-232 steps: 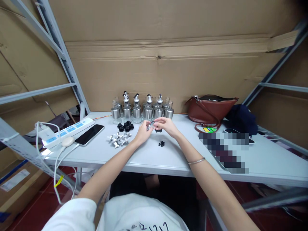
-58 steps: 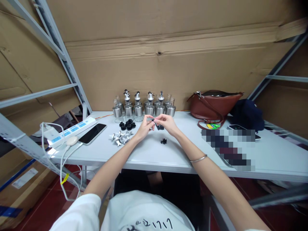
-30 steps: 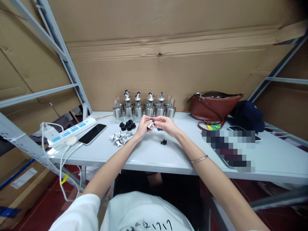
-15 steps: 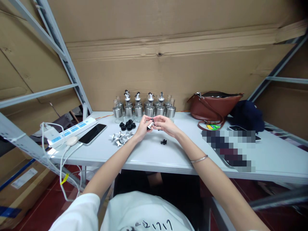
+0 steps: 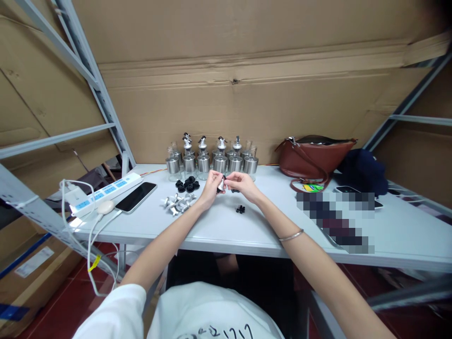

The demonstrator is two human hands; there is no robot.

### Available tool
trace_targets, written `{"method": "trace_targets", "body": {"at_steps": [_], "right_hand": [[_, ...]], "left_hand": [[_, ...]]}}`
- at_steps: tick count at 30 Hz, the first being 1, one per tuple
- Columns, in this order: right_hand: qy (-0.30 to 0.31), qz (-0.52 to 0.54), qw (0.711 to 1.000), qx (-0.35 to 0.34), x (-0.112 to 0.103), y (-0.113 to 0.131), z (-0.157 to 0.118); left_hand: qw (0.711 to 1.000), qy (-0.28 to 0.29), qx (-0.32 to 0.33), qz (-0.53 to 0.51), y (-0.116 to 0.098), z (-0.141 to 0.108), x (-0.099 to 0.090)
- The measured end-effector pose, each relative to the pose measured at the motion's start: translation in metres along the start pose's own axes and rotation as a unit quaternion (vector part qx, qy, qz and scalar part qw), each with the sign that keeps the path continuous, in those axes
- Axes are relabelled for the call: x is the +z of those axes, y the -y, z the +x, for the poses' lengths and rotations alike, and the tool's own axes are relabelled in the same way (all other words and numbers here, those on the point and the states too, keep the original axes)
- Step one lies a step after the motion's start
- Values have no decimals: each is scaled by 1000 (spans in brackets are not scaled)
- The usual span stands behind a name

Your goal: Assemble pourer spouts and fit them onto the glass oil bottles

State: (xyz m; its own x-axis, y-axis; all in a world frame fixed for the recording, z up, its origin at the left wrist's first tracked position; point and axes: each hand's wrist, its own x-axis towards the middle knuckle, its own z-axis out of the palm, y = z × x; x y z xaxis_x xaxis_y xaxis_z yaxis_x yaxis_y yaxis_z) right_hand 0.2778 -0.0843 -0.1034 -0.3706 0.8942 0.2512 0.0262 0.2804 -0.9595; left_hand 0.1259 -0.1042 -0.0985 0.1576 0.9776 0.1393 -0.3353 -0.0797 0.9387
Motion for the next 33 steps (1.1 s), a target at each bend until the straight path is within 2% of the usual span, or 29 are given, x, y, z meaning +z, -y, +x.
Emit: {"method": "trace_targets", "body": {"at_steps": [11,19,26,33], "right_hand": [[20,-42,999,-14,-1,-5,1],[9,-45,999,-25,-2,-7,2],[-22,-40,998,-35,-6,-10,6],[-25,-57,997,-41,-4,-11,6]], "left_hand": [[996,-7,-80,-33,-8,-2,0],[994,-24,-88,-56,-12,-2,0],[990,3,-104,-96,-10,-4,2],[978,36,-149,-139,-15,0,-3]]}}
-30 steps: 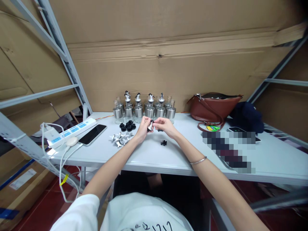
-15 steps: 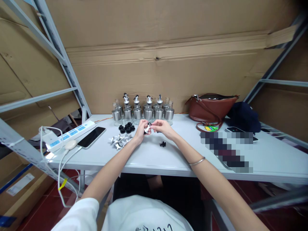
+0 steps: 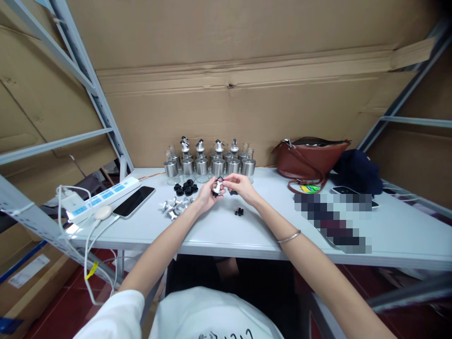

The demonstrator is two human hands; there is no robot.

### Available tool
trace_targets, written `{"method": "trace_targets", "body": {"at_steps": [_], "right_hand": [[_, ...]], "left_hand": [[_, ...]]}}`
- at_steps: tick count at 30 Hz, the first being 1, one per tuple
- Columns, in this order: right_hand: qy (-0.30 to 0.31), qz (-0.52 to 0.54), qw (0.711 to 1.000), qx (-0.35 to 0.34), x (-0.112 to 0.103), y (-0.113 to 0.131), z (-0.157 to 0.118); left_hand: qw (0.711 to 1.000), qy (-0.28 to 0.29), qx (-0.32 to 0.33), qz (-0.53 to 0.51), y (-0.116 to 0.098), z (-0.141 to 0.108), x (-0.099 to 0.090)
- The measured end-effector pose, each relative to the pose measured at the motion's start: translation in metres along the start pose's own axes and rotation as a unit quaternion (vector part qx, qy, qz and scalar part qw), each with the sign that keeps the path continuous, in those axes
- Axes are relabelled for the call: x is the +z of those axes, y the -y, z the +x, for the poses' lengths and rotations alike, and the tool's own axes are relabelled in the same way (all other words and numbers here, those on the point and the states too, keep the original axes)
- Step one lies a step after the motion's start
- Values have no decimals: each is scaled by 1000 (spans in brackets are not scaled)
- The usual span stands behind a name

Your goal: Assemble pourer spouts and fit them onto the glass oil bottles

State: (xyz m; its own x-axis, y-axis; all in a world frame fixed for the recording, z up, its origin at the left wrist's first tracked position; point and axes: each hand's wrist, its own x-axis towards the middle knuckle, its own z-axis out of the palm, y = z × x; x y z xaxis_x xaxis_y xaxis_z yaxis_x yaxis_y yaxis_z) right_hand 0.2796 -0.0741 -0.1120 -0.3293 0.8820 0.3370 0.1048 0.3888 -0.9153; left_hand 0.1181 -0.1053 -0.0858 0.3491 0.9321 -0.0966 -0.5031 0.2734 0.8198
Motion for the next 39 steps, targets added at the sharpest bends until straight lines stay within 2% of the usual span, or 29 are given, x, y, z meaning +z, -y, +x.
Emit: {"method": "trace_targets", "body": {"at_steps": [13,21,32,39], "right_hand": [[19,-30,999,1,3,5,-3],[43,-16,999,1,5,10,-5],[101,44,994,13,6,10,-7],[87,50,995,20,4,10,-6]], "left_hand": [[999,1,-31,-20,0,0,-1],[1000,-24,-12,0,5,4,-5],[997,-71,8,4,0,0,3],[996,-90,24,7,2,-2,6]]}}
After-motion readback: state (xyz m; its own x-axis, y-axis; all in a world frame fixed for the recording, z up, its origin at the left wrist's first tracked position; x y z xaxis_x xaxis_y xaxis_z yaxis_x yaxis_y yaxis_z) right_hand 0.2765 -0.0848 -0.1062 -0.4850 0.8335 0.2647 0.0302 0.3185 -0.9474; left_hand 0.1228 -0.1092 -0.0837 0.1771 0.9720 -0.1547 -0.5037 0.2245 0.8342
